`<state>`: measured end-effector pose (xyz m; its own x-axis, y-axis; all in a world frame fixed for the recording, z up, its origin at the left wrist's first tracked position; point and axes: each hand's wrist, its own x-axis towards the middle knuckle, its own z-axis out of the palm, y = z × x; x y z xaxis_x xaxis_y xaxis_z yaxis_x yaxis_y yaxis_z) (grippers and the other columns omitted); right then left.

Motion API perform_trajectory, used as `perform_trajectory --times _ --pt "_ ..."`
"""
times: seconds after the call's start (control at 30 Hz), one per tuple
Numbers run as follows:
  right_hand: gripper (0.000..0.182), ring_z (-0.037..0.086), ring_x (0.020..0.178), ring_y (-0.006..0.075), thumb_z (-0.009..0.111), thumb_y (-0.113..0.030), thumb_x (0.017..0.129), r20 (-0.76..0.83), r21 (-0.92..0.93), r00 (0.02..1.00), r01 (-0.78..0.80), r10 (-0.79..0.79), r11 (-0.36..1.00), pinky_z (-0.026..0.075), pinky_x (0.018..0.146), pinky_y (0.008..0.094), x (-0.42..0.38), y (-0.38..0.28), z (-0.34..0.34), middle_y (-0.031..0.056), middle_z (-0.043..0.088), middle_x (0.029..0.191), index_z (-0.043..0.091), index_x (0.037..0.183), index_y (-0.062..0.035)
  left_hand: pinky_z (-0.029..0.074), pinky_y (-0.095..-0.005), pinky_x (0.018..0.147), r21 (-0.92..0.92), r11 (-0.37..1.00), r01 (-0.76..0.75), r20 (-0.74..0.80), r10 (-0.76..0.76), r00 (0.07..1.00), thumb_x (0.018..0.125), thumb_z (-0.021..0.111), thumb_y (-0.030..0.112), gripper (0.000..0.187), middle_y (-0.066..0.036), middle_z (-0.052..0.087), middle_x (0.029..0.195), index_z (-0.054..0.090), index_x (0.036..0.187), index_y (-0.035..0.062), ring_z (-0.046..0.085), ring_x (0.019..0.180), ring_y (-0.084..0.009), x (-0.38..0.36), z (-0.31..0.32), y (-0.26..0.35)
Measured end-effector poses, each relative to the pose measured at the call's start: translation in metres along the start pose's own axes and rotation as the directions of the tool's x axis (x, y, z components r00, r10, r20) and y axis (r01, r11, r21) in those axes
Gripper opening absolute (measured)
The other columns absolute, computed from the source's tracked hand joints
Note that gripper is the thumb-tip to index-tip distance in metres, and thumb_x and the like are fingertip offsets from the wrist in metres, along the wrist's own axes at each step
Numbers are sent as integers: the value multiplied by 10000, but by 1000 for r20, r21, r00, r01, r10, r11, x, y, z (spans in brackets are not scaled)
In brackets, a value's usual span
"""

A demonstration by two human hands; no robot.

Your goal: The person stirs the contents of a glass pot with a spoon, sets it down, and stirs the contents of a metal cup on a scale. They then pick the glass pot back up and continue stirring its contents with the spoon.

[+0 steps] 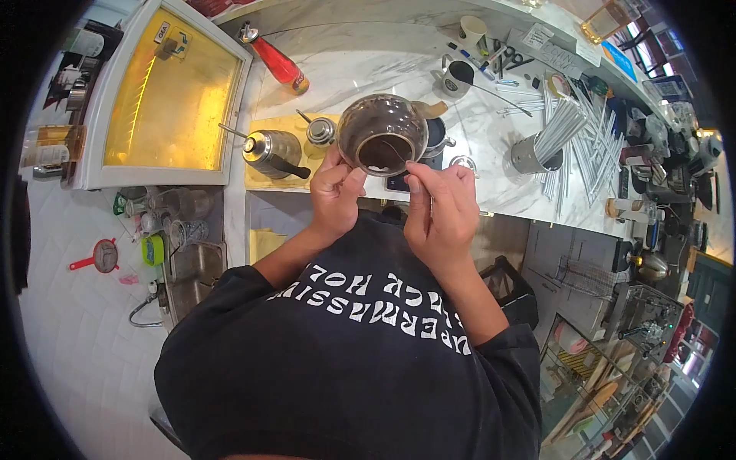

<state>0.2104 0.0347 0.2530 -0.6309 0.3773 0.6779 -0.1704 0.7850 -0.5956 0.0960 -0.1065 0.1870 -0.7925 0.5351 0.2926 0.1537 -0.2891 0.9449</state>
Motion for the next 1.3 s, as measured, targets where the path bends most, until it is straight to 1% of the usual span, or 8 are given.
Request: perform_trajectory --times 0.33,0.53,0.63,0.9,0.97,1.1,1.23,1.3 --pt "175 567 641 237 671 55 951 -15 40 998 -68 68 997 435 661 362 -9 -2 4 86 724 802 705 1117 9 466 -369 1022 46 999 -28 21 27 999 986 687 101 234 -276 564 1420 703 857 -94 611 1200 -263 -6 -3 5" --pt "135 643 704 194 636 34 995 -74 122 970 -224 234 967 486 677 310 -17 -2 5 106 749 823 705 1111 28 467 -365 1021 31 999 -15 14 15 1000 983 690 105 242 -276 565 1419 699 852 -98 609 1201 -261 -9 -3 1" --pt "143 684 747 159 603 -23 1047 -64 284 880 -435 470 854 518 713 272 -16 -13 3 128 760 853 695 1128 50 471 -357 1012 43 999 -4 4 4 1000 987 690 108 245 -274 566 1416 702 856 -100 609 1196 -255 -10 -3 1" --pt "265 691 771 149 534 -147 1117 -66 482 789 -511 611 712 542 746 287 -11 -5 -12 147 760 904 657 1210 68 510 -290 871 136 988 69 -45 -63 997 1014 684 124 240 -205 578 1402 730 925 -94 616 1101 -177 -11 -7 -16" --pt "269 688 771 154 533 -147 1119 -93 522 773 -499 627 692 538 756 293 -11 3 -14 148 757 901 645 1210 80 504 -256 792 25 991 132 -111 -129 985 1029 677 138 257 -167 599 1353 728 913 -85 614 1032 -141 -10 -3 -20" --pt "257 680 765 140 544 -144 1116 -194 488 720 -518 666 702 532 751 278 -14 38 -12 147 756 914 651 1203 72 478 -230 668 -29 979 201 -190 -203 961 1054 662 171 295 -114 623 1262 726 898 -71 586 895 -88 -7 -6 -30" --pt "170 678 767 153 614 -78 1065 -241 245 786 -518 569 819 515 756 309 -29 79 6 114 765 956 678 1191 17 479 -242 667 -3 985 172 -181 -170 969 1055 663 185 307 -102 625 1218 719 898 -73 565 836 -81 -7 -10 -36" --pt "168 680 776 209 663 -40 1015 -96 -173 984 -166 152 971 498 778 347 -36 100 8 110 764 960 684 1177 -5 478 -241 668 -18 984 176 -179 -176 968 1054 663 182 306 -97 624 1201 714 890 -71 566 828 -82 -7 -8 -33"
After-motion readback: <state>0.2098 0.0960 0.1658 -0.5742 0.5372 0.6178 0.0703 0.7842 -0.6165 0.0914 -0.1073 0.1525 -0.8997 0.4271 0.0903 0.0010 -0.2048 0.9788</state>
